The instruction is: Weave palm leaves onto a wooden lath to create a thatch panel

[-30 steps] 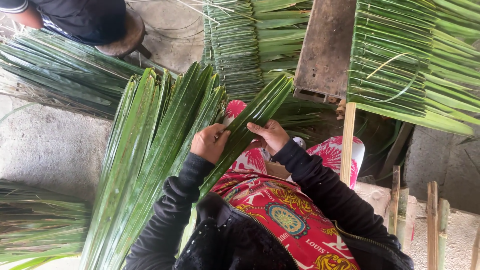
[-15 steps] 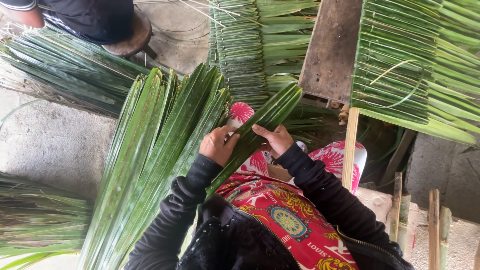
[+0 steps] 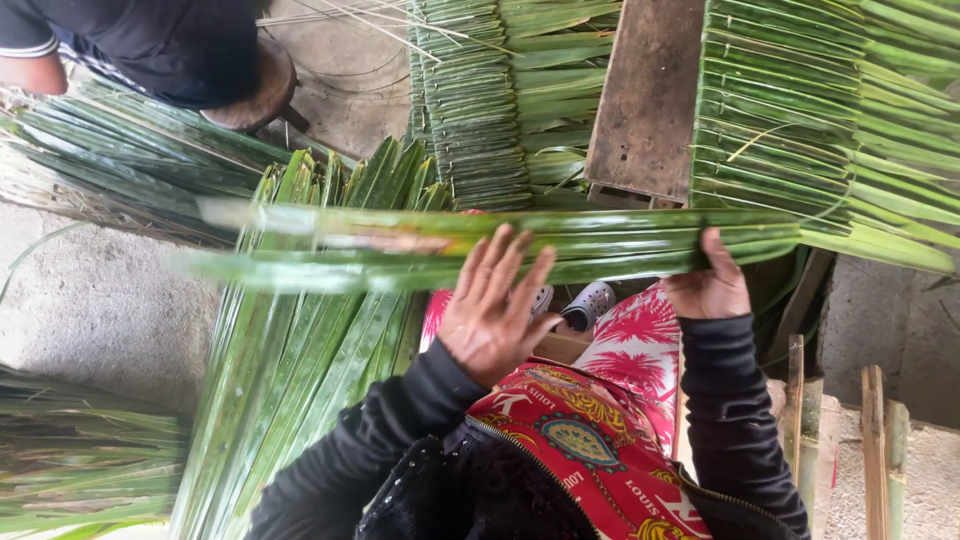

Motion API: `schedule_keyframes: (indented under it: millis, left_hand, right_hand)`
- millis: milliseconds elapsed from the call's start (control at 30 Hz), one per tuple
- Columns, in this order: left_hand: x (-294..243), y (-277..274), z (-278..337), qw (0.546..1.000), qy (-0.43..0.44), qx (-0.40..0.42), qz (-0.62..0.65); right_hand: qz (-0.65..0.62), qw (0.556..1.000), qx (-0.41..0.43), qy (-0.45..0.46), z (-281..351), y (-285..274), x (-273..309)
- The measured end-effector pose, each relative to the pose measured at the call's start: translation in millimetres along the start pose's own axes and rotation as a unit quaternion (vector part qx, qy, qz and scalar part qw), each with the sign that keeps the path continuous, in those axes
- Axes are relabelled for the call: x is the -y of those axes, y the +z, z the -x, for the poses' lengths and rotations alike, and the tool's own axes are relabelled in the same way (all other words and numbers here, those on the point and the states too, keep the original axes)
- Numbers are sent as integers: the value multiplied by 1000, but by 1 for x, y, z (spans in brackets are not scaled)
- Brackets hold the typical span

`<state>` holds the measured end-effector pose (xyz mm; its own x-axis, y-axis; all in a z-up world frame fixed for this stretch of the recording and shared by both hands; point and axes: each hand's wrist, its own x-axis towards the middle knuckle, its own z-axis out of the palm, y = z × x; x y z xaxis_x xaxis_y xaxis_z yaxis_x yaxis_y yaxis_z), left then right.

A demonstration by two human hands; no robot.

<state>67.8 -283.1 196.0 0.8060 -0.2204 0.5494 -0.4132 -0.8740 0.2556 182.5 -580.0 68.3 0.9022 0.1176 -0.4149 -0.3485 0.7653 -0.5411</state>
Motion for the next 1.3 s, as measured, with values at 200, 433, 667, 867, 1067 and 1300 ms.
schedule_keyframes:
  millis: [200,433,667,867,1067,1300]
  left_hand:
    - [-30,79,-32,993,110,15,-29]
    - [-21,59,-7,989,71,124,-43]
    - [27,20,36,977,-56,178,-102]
    - [18,34,24,985,-17,140,-99]
    - [-27,83,-28,986,102,127,-22]
    - [-51,228,-52,973,201,110,10]
  right_hand:
    - [-96,990,-98,-37,-1,-46,11]
    - [17,997,-37,69,15,-2,-62]
    - [1,987,-24,160,43,95,-121]
    - [-45,982,-62,175,8,21,-142]
    - [-96,985,-130,62,20,-11,-58]
    - [-118,977,-177,-16,-52,-168,21]
